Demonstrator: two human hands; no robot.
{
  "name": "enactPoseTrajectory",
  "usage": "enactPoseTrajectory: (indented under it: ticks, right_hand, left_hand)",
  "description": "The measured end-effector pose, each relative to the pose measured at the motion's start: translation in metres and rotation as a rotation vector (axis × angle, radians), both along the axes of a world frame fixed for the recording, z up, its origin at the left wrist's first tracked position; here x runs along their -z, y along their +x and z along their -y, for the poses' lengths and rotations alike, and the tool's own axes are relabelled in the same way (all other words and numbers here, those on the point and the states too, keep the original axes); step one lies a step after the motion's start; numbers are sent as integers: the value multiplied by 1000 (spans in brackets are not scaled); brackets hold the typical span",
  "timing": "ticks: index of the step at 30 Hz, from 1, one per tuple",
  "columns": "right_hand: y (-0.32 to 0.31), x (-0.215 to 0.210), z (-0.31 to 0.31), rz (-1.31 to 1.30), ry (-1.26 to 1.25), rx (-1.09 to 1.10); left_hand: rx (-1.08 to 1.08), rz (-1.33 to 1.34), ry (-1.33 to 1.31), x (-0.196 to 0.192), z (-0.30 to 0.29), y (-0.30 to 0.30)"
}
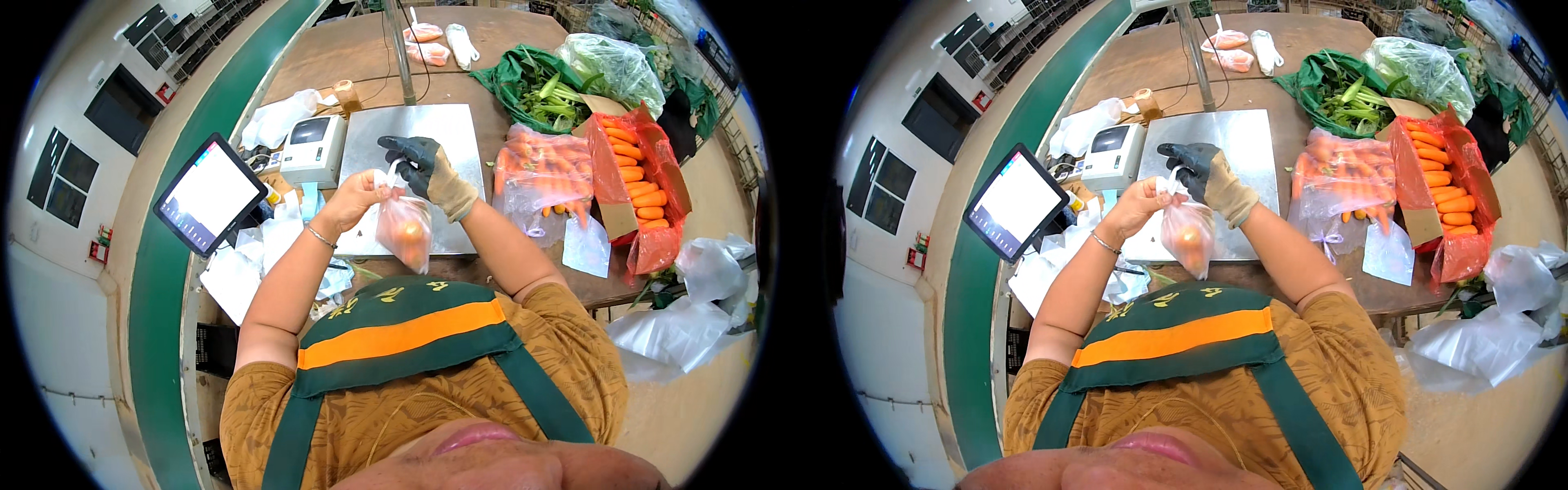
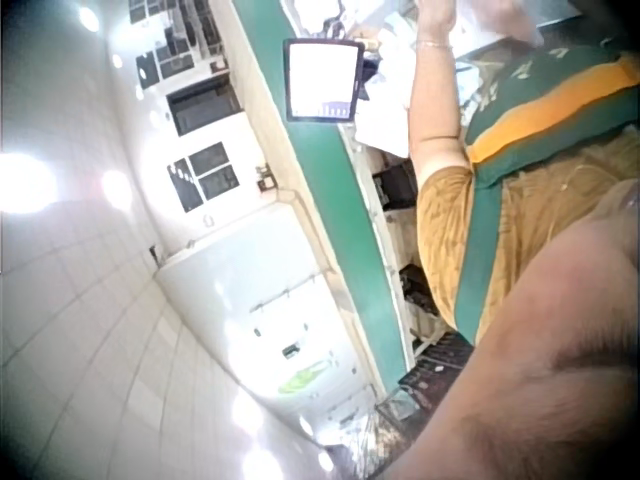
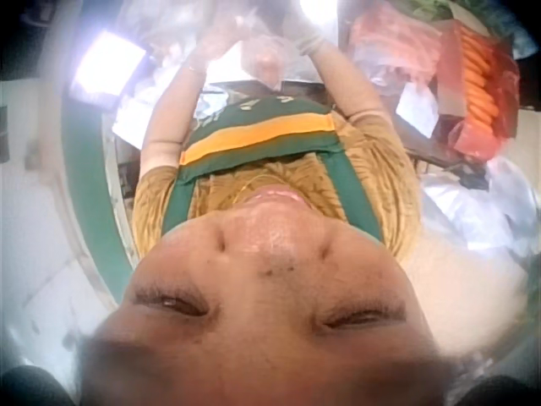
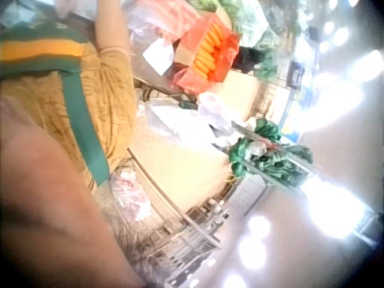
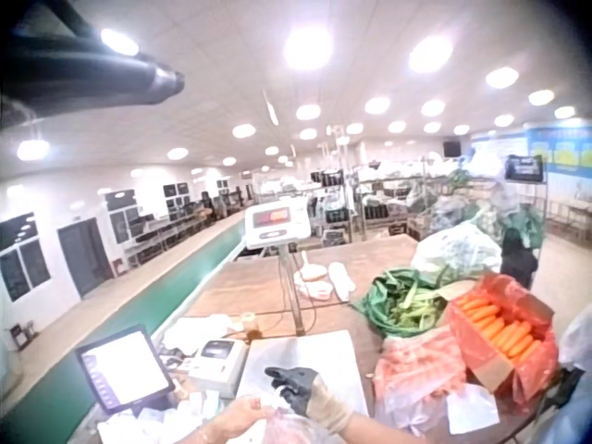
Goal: The person repeatedly picks carrots from a box and places them into small plastic bags on a digital scale. After weighing, the person ties the bags and sets them aside. The process is repeated multiple times throughout the clip.
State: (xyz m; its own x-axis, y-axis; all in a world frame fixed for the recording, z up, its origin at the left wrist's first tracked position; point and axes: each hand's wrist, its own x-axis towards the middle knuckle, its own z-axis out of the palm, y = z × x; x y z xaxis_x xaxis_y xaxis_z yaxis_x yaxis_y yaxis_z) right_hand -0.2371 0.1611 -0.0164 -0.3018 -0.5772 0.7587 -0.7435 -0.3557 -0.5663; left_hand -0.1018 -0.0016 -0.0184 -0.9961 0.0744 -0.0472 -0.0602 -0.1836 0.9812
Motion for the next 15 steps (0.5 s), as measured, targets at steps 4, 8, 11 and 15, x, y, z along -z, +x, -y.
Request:
enactPoseTrajectory:
  ticks: [4, 8, 11, 15]
  right_hand:
    - [-23, 23, -15, 359, 225, -144]
    - [-47, 43, -47, 773, 298, -393]
    - [-27, 59, -42, 413, 472, -415]
    - [-24, 65, -35, 233, 419, -264]
  left_hand:
    - [30, -27, 141, 19, -3, -26]
    - [199, 30, -277, 15, -22, -34]
    - [271, 51, -385, 30, -22, -35]
    - [187, -84, -739, 27, -25, -23]
